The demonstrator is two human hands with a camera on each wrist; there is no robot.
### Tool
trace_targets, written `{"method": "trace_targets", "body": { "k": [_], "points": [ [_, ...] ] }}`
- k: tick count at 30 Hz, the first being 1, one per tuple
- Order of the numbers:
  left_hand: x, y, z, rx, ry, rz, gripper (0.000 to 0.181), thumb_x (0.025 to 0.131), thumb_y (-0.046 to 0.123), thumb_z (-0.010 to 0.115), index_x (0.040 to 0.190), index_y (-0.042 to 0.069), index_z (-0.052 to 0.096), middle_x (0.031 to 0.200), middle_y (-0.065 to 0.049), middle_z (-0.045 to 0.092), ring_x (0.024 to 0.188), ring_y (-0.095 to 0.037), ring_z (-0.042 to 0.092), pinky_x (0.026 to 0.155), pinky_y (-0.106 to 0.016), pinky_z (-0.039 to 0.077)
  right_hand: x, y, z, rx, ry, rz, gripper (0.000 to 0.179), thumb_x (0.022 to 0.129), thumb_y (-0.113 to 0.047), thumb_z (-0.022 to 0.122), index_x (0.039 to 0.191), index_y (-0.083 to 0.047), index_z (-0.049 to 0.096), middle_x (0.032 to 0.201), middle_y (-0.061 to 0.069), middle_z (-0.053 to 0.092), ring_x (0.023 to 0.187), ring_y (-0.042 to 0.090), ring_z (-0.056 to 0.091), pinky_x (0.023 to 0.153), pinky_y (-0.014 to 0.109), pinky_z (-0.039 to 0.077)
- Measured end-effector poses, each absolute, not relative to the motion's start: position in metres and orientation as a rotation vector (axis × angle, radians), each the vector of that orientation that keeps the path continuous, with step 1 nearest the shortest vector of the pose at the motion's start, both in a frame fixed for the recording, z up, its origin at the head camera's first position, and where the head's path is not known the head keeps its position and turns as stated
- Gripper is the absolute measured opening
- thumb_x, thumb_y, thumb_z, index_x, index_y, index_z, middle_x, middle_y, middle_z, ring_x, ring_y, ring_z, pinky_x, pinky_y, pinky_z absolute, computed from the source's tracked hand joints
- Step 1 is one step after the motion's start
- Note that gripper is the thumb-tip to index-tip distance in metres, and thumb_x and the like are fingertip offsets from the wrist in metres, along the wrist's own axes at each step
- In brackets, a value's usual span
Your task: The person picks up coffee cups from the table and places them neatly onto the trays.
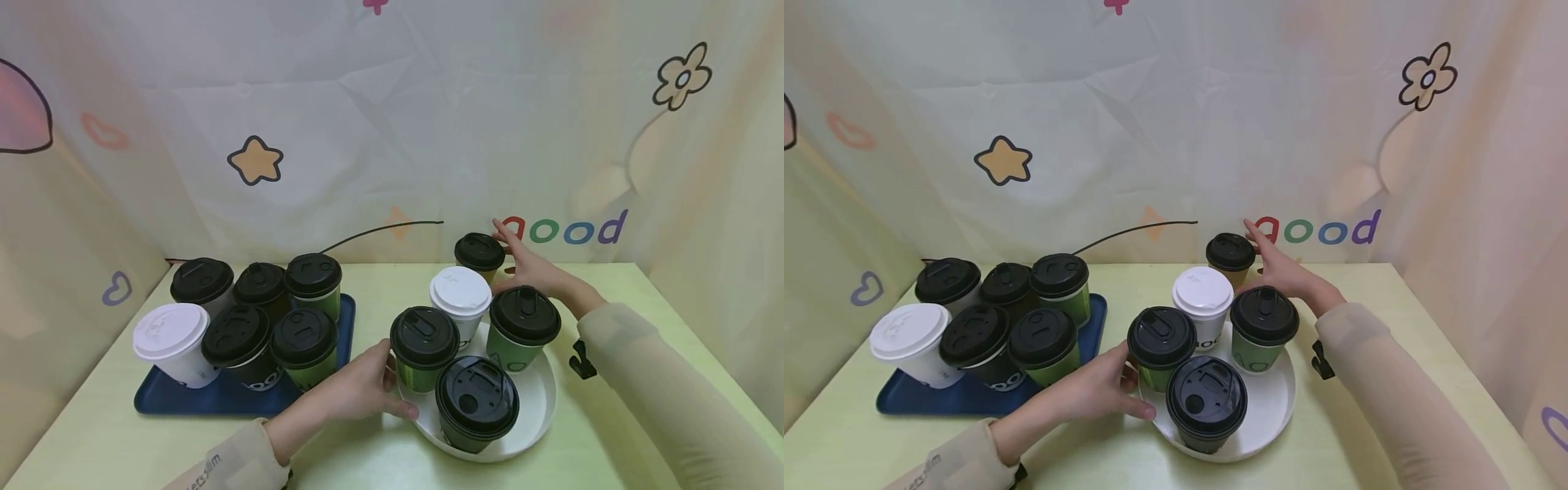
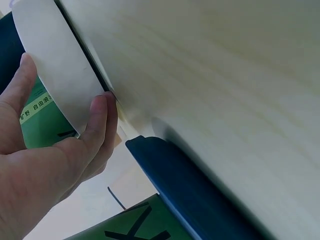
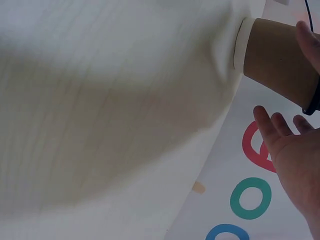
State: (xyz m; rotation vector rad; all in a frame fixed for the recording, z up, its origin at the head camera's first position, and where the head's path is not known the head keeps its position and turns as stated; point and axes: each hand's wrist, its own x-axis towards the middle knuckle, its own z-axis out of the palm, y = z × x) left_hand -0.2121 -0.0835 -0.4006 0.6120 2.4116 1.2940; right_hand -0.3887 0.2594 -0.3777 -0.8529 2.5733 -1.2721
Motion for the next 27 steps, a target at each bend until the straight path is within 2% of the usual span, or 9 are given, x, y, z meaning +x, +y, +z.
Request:
{"method": "trace_targets", "body": {
  "k": [6, 9, 12, 13, 17, 20, 27],
  "points": [
    [-0.214, -0.082, -0.401, 0.614, 2.41, 1.291, 0.07, 0.072, 0.016, 0.097, 0.123, 0.004, 0.049, 0.097, -0.011, 0.056, 0.087, -0.024, 0.053, 0.072, -0.032, 0.046, -0.392, 0.253, -0.375, -0.911, 2.629, -1.215, 0.115, 0.08, -0.001, 0.086, 0.165, -0.009, 0.009, 0.166, 0.025, 0.015, 0.15, 0.047, 0.017, 0.109, 0.072, 0.029],
    [-0.214, -0.082, -0.401, 0.605, 2.408, 1.295, 0.071, 0.072, 0.015, 0.097, 0.124, 0.005, 0.049, 0.098, -0.01, 0.056, 0.088, -0.025, 0.053, 0.072, -0.033, 0.046, -0.395, 0.25, -0.377, -0.926, 2.687, -1.169, 0.1, 0.082, -0.002, 0.085, 0.161, -0.003, 0.024, 0.163, 0.024, 0.024, 0.148, 0.046, 0.025, 0.108, 0.068, 0.034],
    [-0.213, -0.083, -0.401, 0.602, 2.404, 1.308, 0.073, 0.072, 0.014, 0.097, 0.126, 0.004, 0.049, 0.1, -0.009, 0.056, 0.089, -0.025, 0.053, 0.074, -0.033, 0.047, -0.399, 0.248, -0.379, -0.927, 2.739, -1.147, 0.089, 0.084, -0.002, 0.084, 0.156, 0.0, 0.033, 0.158, 0.026, 0.035, 0.142, 0.046, 0.036, 0.101, 0.063, 0.046],
    [-0.213, -0.083, -0.401, 0.604, 2.403, 1.313, 0.073, 0.072, 0.014, 0.097, 0.126, 0.004, 0.049, 0.1, -0.009, 0.056, 0.09, -0.025, 0.054, 0.074, -0.033, 0.047, -0.4, 0.247, -0.379, -0.917, 2.764, -1.138, 0.087, 0.083, -0.003, 0.085, 0.156, 0.0, 0.035, 0.156, 0.026, 0.037, 0.14, 0.046, 0.039, 0.1, 0.062, 0.046],
    [-0.211, -0.084, -0.402, 0.614, 2.403, 1.331, 0.073, 0.072, 0.014, 0.096, 0.126, 0.004, 0.049, 0.1, -0.009, 0.056, 0.09, -0.025, 0.053, 0.075, -0.033, 0.047, -0.399, 0.251, -0.379, -0.852, 2.832, -1.116, 0.088, 0.082, -0.009, 0.087, 0.154, -0.001, 0.038, 0.153, 0.025, 0.042, 0.138, 0.044, 0.041, 0.108, 0.064, 0.037],
    [-0.211, -0.084, -0.402, 0.614, 2.404, 1.334, 0.071, 0.072, 0.013, 0.096, 0.125, 0.004, 0.05, 0.099, -0.009, 0.056, 0.089, -0.025, 0.053, 0.073, -0.032, 0.046, -0.394, 0.256, -0.378, -0.792, 2.837, -1.127, 0.089, 0.083, -0.015, 0.087, 0.155, -0.002, 0.036, 0.154, 0.025, 0.04, 0.141, 0.045, 0.038, 0.112, 0.067, 0.028],
    [-0.212, -0.083, -0.401, 0.612, 2.402, 1.327, 0.072, 0.072, 0.013, 0.096, 0.126, 0.004, 0.049, 0.101, -0.009, 0.056, 0.091, -0.025, 0.053, 0.076, -0.033, 0.047, -0.382, 0.278, -0.37, -0.7, 2.874, -1.091, 0.092, 0.085, -0.024, 0.087, 0.157, -0.005, 0.033, 0.154, 0.026, 0.038, 0.139, 0.048, 0.038, 0.109, 0.069, 0.031]
  ]
}}
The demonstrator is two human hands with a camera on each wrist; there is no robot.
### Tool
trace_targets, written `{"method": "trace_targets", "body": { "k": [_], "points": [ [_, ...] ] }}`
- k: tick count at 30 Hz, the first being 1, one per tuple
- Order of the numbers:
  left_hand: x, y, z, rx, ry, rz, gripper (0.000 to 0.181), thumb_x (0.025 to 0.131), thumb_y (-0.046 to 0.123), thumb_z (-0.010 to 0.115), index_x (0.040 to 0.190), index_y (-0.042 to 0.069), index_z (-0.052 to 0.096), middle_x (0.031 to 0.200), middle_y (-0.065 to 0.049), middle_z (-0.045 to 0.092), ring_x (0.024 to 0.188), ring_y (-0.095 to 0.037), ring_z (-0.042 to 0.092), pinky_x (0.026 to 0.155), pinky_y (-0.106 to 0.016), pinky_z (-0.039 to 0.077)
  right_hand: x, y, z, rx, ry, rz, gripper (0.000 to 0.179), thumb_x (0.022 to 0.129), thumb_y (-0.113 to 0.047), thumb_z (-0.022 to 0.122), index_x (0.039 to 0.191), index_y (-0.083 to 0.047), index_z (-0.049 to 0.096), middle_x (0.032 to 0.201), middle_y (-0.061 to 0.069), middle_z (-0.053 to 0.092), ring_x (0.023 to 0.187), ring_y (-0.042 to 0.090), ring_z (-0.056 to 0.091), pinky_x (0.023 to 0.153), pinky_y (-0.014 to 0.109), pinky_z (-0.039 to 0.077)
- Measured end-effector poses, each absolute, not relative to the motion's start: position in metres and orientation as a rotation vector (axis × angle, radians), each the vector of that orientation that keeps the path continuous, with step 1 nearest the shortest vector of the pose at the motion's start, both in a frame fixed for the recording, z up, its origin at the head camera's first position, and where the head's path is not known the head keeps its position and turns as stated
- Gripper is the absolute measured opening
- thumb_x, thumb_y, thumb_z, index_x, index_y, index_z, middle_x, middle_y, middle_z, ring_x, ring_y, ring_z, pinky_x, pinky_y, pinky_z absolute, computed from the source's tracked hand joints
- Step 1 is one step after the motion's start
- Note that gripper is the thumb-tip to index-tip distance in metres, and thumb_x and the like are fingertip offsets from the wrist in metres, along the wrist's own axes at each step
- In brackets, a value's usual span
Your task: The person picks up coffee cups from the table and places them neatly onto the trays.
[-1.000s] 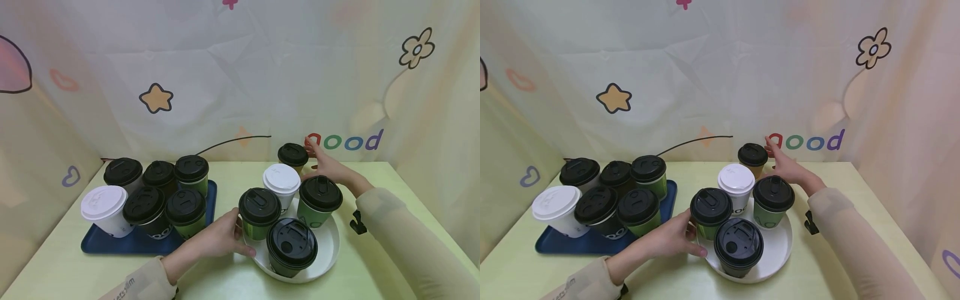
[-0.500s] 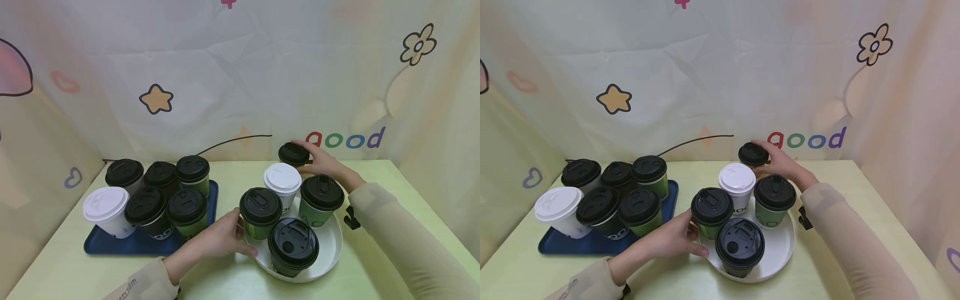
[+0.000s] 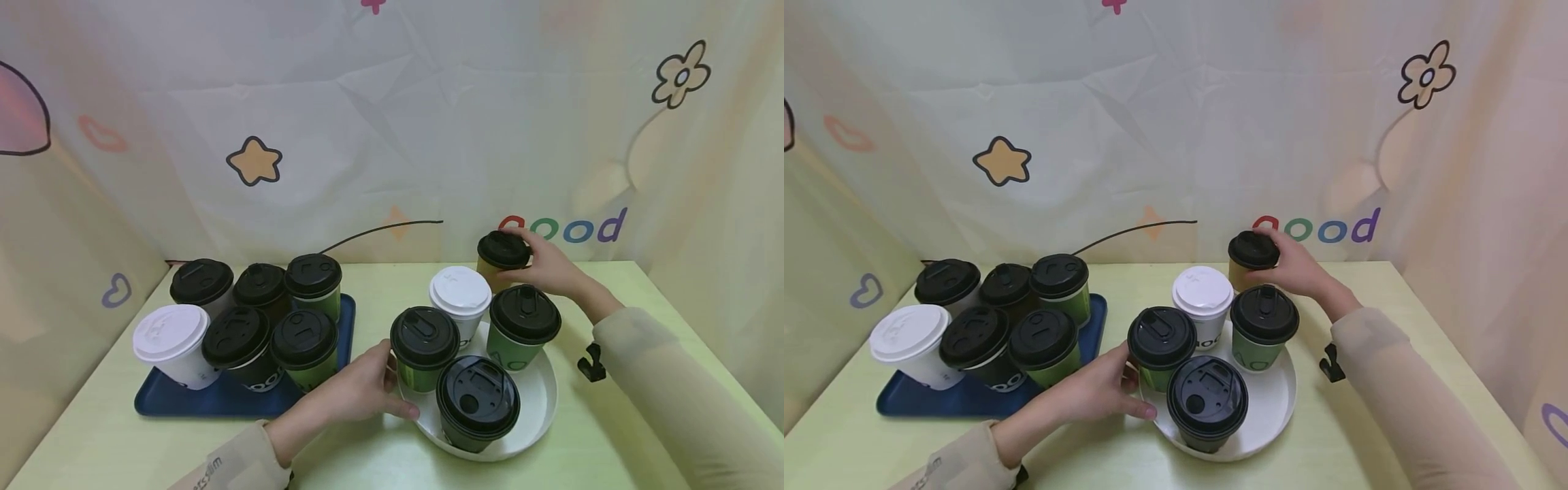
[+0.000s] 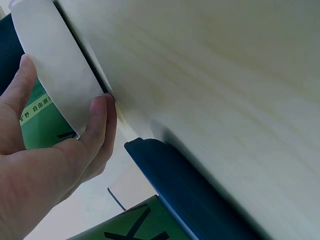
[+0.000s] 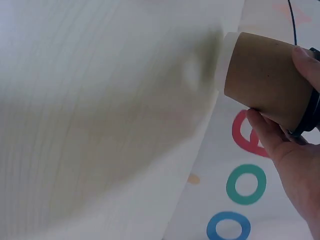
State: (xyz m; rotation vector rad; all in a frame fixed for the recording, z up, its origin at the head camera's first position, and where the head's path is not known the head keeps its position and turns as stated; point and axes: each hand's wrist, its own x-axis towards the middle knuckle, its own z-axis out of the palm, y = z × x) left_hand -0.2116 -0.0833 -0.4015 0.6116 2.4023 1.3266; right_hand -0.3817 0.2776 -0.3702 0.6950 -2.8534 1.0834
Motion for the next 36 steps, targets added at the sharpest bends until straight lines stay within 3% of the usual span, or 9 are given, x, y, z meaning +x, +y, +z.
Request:
{"method": "trace_targets", "body": {
  "k": [8, 12, 16, 19, 22, 24, 30, 36],
  "points": [
    [-0.212, -0.081, -0.401, 0.593, 2.421, 1.294, 0.072, 0.072, 0.015, 0.097, 0.124, 0.004, 0.05, 0.102, -0.008, 0.056, 0.092, -0.025, 0.054, 0.078, -0.036, 0.048, -0.361, 0.311, -0.355, 0.627, -2.901, 1.113, 0.094, 0.088, -0.026, 0.085, 0.16, -0.006, 0.028, 0.152, 0.028, 0.039, 0.14, 0.051, 0.036, 0.106, 0.071, 0.032],
    [-0.212, -0.081, -0.402, 0.601, 2.42, 1.296, 0.072, 0.072, 0.015, 0.097, 0.125, 0.004, 0.05, 0.102, -0.008, 0.057, 0.093, -0.025, 0.054, 0.079, -0.036, 0.048, -0.345, 0.327, -0.349, 0.628, -2.911, 1.132, 0.094, 0.088, -0.022, 0.084, 0.16, -0.005, 0.026, 0.148, 0.028, 0.042, 0.138, 0.053, 0.037, 0.101, 0.066, 0.039],
    [-0.212, -0.081, -0.401, 0.604, 2.414, 1.304, 0.072, 0.072, 0.015, 0.097, 0.125, 0.004, 0.05, 0.102, -0.009, 0.057, 0.093, -0.026, 0.054, 0.079, -0.037, 0.048, -0.328, 0.343, -0.346, 0.613, -2.902, 1.032, 0.09, 0.088, -0.023, 0.084, 0.158, -0.004, 0.03, 0.146, 0.028, 0.046, 0.132, 0.053, 0.044, 0.091, 0.041, 0.051],
    [-0.212, -0.081, -0.401, 0.606, 2.414, 1.305, 0.071, 0.072, 0.015, 0.097, 0.125, 0.004, 0.05, 0.102, -0.009, 0.057, 0.093, -0.026, 0.054, 0.078, -0.036, 0.048, -0.315, 0.354, -0.347, 0.607, -2.888, 1.006, 0.089, 0.088, -0.021, 0.084, 0.157, -0.004, 0.031, 0.145, 0.027, 0.046, 0.128, 0.052, 0.048, 0.08, 0.021, 0.05],
    [-0.212, -0.082, -0.401, 0.602, 2.418, 1.304, 0.072, 0.072, 0.015, 0.097, 0.125, 0.002, 0.05, 0.103, -0.009, 0.057, 0.093, -0.026, 0.054, 0.079, -0.037, 0.048, -0.304, 0.361, -0.349, 0.636, -2.873, 1.049, 0.086, 0.087, -0.015, 0.085, 0.156, -0.004, 0.033, 0.146, 0.027, 0.043, 0.127, 0.05, 0.047, 0.078, 0.014, 0.049],
    [-0.212, -0.082, -0.402, 0.603, 2.422, 1.304, 0.072, 0.072, 0.016, 0.097, 0.125, 0.002, 0.05, 0.103, -0.009, 0.057, 0.093, -0.026, 0.054, 0.079, -0.037, 0.048, -0.296, 0.364, -0.35, 0.669, -2.859, 1.088, 0.085, 0.086, -0.012, 0.085, 0.154, -0.004, 0.035, 0.146, 0.026, 0.042, 0.126, 0.044, 0.048, 0.079, 0.014, 0.05],
    [-0.211, -0.082, -0.402, 0.627, 2.432, 1.309, 0.072, 0.072, 0.015, 0.097, 0.124, 0.001, 0.05, 0.101, -0.009, 0.056, 0.092, -0.026, 0.053, 0.077, -0.036, 0.047, -0.275, 0.37, -0.35, 0.873, -2.809, 1.149, 0.082, 0.082, -0.004, 0.087, 0.151, -0.007, 0.042, 0.145, 0.009, 0.043, 0.115, 0.005, 0.055, 0.083, 0.02, 0.055],
    [-0.211, -0.081, -0.402, 0.621, 2.441, 1.294, 0.072, 0.072, 0.016, 0.097, 0.124, 0.002, 0.05, 0.101, -0.009, 0.056, 0.091, -0.025, 0.053, 0.077, -0.036, 0.047, -0.258, 0.378, -0.341, 1.122, -2.807, 1.255, 0.083, 0.082, 0.004, 0.084, 0.151, -0.006, 0.039, 0.137, 0.003, 0.05, 0.113, 0.011, 0.061, 0.087, 0.026, 0.055]
  ]
}}
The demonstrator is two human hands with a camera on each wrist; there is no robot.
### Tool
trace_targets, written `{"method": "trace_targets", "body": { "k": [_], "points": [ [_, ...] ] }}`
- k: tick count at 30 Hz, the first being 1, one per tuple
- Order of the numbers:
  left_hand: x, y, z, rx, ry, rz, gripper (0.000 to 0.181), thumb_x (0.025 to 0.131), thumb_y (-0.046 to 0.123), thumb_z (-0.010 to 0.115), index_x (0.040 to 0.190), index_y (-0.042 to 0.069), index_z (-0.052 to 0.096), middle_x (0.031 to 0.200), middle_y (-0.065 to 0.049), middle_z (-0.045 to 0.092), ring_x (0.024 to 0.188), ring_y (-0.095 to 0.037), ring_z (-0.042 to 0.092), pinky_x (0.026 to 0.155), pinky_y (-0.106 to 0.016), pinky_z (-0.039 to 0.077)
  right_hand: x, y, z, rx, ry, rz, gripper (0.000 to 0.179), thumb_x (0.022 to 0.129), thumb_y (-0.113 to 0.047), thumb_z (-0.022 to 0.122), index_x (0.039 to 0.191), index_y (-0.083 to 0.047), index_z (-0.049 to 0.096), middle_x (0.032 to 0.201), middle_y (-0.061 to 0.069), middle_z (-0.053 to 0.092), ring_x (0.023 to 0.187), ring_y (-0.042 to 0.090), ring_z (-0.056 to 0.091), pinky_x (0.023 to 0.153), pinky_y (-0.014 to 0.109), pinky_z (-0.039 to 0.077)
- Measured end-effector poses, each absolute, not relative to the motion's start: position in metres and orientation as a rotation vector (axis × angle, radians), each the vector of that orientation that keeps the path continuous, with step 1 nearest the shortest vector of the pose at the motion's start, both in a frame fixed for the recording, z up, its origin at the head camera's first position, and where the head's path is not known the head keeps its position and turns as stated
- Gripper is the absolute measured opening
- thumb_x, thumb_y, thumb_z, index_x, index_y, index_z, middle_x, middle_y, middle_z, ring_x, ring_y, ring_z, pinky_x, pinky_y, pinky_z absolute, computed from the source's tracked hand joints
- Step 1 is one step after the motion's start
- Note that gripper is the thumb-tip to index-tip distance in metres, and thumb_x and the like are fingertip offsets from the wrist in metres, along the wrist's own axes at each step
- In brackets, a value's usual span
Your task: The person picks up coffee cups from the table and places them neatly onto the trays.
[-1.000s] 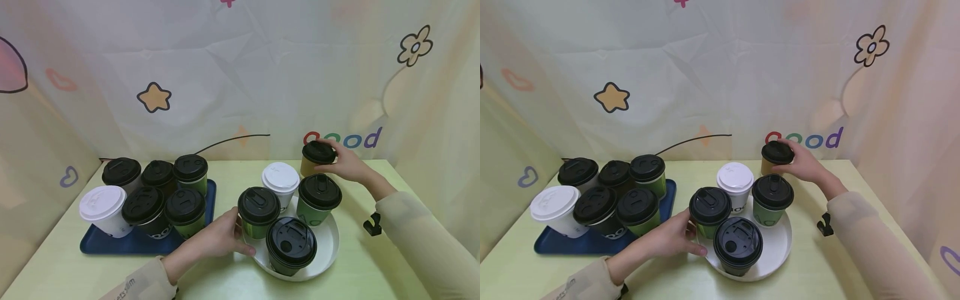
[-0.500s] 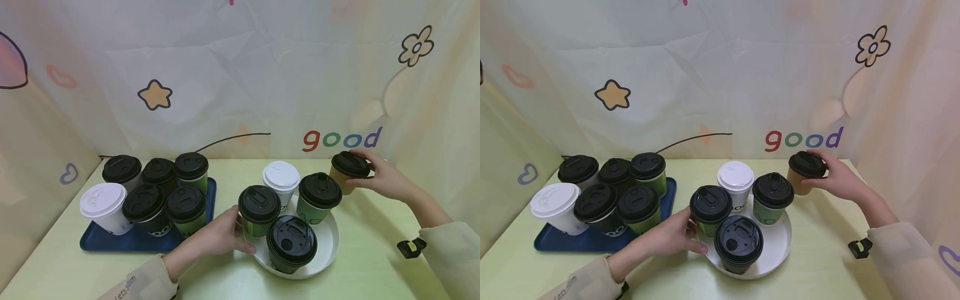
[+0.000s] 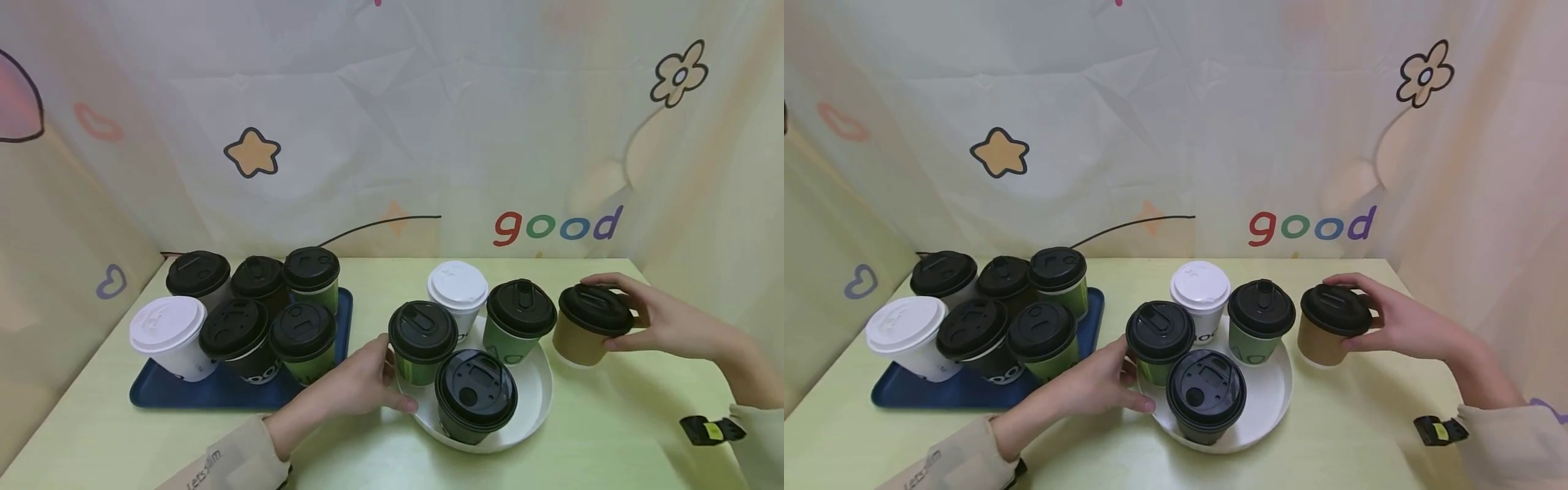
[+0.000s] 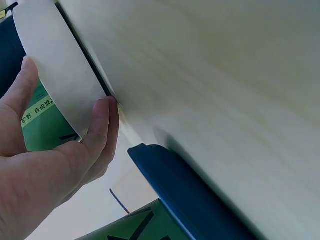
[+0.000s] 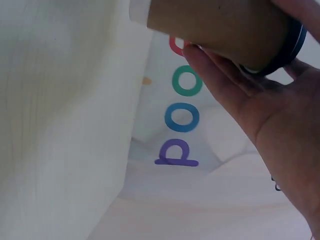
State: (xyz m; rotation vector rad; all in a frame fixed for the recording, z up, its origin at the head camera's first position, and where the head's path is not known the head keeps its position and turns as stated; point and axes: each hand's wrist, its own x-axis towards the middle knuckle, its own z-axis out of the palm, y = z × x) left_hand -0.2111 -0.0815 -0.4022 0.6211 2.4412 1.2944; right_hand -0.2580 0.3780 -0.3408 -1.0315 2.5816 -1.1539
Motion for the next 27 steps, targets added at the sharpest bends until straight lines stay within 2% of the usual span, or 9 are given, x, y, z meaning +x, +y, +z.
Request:
{"method": "trace_targets", "body": {
  "k": [4, 11, 20, 27],
  "points": [
    [-0.211, -0.081, -0.401, 0.612, 2.445, 1.287, 0.074, 0.072, 0.017, 0.097, 0.126, 0.003, 0.049, 0.103, -0.008, 0.057, 0.093, -0.026, 0.054, 0.079, -0.038, 0.048, -0.246, 0.379, -0.334, -1.057, 2.493, -1.167, 0.084, 0.081, 0.006, 0.083, 0.151, -0.005, 0.038, 0.141, 0.006, 0.047, 0.114, 0.015, 0.064, 0.089, 0.027, 0.055],
    [-0.212, -0.081, -0.401, 0.585, 2.43, 1.292, 0.072, 0.071, 0.017, 0.097, 0.122, 0.002, 0.049, 0.101, -0.01, 0.056, 0.092, -0.027, 0.053, 0.076, -0.037, 0.047, -0.227, 0.368, -0.326, -1.16, 2.439, -1.147, 0.086, 0.08, 0.006, 0.084, 0.151, -0.005, 0.036, 0.142, 0.008, 0.048, 0.113, 0.019, 0.065, 0.09, 0.027, 0.054],
    [-0.213, -0.082, -0.405, 0.57, 2.424, 1.296, 0.076, 0.072, 0.018, 0.097, 0.126, 0.001, 0.048, 0.101, -0.009, 0.056, 0.091, -0.026, 0.053, 0.075, -0.037, 0.047, -0.207, 0.345, -0.326, -1.137, 2.431, -1.141, 0.085, 0.083, -0.002, 0.086, 0.151, -0.009, 0.035, 0.14, 0.005, 0.05, 0.111, 0.019, 0.064, 0.093, 0.025, 0.052],
    [-0.213, -0.081, -0.404, 0.577, 2.423, 1.298, 0.074, 0.071, 0.019, 0.097, 0.124, 0.002, 0.048, 0.099, -0.01, 0.056, 0.09, -0.026, 0.053, 0.073, -0.037, 0.046, -0.197, 0.329, -0.331, -1.192, 2.462, -1.129, 0.086, 0.082, -0.009, 0.089, 0.15, -0.01, 0.037, 0.138, 0.004, 0.052, 0.112, 0.018, 0.063, 0.09, 0.028, 0.055]
  ]
}}
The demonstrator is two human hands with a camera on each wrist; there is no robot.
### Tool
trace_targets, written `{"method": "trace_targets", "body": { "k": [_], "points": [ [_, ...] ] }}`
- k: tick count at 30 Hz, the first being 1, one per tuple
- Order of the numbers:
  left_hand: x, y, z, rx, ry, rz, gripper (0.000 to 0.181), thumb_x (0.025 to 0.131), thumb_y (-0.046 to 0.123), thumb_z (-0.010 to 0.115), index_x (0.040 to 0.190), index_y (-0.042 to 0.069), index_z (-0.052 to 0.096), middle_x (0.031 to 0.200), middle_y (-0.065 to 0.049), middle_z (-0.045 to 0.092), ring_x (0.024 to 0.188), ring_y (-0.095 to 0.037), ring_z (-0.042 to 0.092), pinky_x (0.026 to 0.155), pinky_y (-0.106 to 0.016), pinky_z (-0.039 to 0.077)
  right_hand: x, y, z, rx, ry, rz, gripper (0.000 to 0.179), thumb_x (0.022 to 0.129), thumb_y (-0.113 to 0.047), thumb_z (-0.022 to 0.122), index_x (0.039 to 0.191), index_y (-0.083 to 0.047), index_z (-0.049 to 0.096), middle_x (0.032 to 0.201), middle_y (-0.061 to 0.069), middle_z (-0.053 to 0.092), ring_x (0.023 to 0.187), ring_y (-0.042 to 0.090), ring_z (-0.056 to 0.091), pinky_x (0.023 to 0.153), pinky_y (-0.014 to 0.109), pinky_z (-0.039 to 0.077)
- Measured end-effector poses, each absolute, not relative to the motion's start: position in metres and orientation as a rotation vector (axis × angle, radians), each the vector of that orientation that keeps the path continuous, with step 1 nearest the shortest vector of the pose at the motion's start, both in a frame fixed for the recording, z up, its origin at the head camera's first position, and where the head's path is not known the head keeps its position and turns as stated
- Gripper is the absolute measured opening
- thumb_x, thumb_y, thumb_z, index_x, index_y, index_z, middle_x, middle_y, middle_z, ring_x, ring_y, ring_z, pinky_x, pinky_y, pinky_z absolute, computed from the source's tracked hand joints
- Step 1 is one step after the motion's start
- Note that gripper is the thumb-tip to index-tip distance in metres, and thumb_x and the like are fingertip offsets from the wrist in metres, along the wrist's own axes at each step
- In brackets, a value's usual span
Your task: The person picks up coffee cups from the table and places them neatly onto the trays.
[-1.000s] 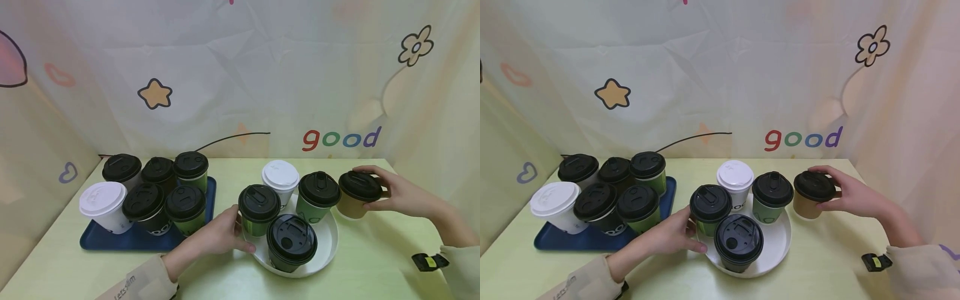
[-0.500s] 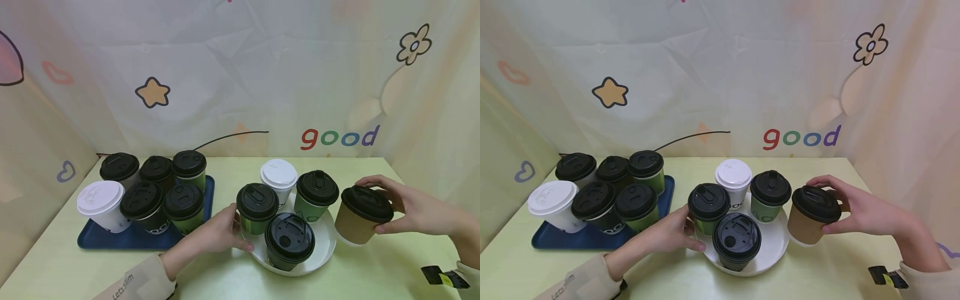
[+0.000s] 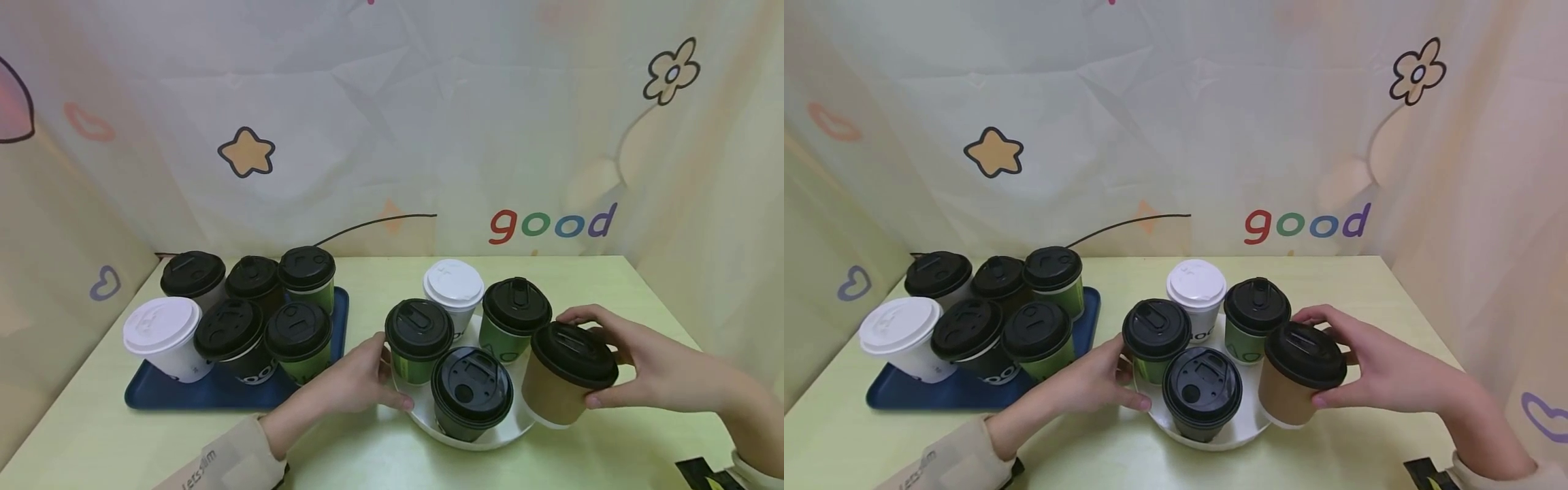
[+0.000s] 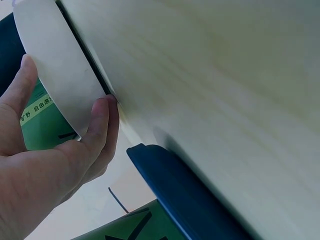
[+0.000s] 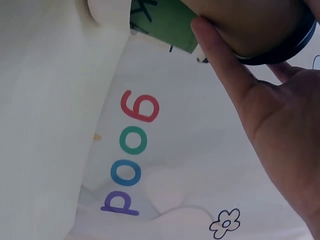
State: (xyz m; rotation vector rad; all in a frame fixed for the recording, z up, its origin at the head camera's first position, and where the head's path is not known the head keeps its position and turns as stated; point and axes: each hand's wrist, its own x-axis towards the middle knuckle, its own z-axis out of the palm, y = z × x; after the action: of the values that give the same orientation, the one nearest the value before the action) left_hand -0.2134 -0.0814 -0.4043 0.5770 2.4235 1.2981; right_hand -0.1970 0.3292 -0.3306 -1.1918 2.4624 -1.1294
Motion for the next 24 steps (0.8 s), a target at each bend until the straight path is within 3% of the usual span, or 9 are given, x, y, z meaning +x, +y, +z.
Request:
{"method": "trace_targets", "body": {
  "k": [8, 13, 19, 24],
  "points": [
    [-0.214, -0.081, -0.403, 0.601, 2.428, 1.299, 0.068, 0.071, 0.018, 0.097, 0.117, 0.003, 0.049, 0.094, -0.012, 0.055, 0.084, -0.022, 0.052, 0.07, -0.033, 0.045, -0.182, 0.309, -0.33, -1.179, 2.66, -1.017, 0.087, 0.08, -0.024, 0.091, 0.151, -0.016, 0.041, 0.132, -0.005, 0.057, 0.11, 0.012, 0.061, 0.085, 0.029, 0.057],
    [-0.213, -0.081, -0.402, 0.586, 2.425, 1.296, 0.071, 0.072, 0.018, 0.097, 0.12, 0.003, 0.048, 0.097, -0.011, 0.056, 0.086, -0.023, 0.052, 0.072, -0.034, 0.046, -0.179, 0.302, -0.33, -1.178, 2.737, -0.969, 0.089, 0.08, -0.03, 0.091, 0.151, -0.02, 0.039, 0.132, -0.009, 0.058, 0.117, 0.008, 0.059, 0.089, 0.021, 0.051],
    [-0.213, -0.081, -0.403, 0.59, 2.417, 1.306, 0.073, 0.072, 0.018, 0.097, 0.123, 0.002, 0.048, 0.097, -0.01, 0.055, 0.087, -0.022, 0.052, 0.073, -0.035, 0.046, -0.18, 0.3, -0.334, -1.171, 2.834, -0.933, 0.092, 0.076, -0.03, 0.094, 0.15, -0.02, 0.041, 0.131, -0.013, 0.059, 0.116, 0.008, 0.06, 0.098, 0.013, 0.04],
    [-0.214, -0.081, -0.402, 0.595, 2.413, 1.307, 0.074, 0.072, 0.016, 0.097, 0.126, 0.002, 0.048, 0.098, -0.011, 0.056, 0.087, -0.023, 0.052, 0.073, -0.035, 0.046, -0.18, 0.299, -0.338, -1.124, 2.881, -0.946, 0.092, 0.075, -0.027, 0.095, 0.149, -0.02, 0.042, 0.136, -0.013, 0.054, 0.12, 0.006, 0.056, 0.093, 0.015, 0.045]
  ]
}}
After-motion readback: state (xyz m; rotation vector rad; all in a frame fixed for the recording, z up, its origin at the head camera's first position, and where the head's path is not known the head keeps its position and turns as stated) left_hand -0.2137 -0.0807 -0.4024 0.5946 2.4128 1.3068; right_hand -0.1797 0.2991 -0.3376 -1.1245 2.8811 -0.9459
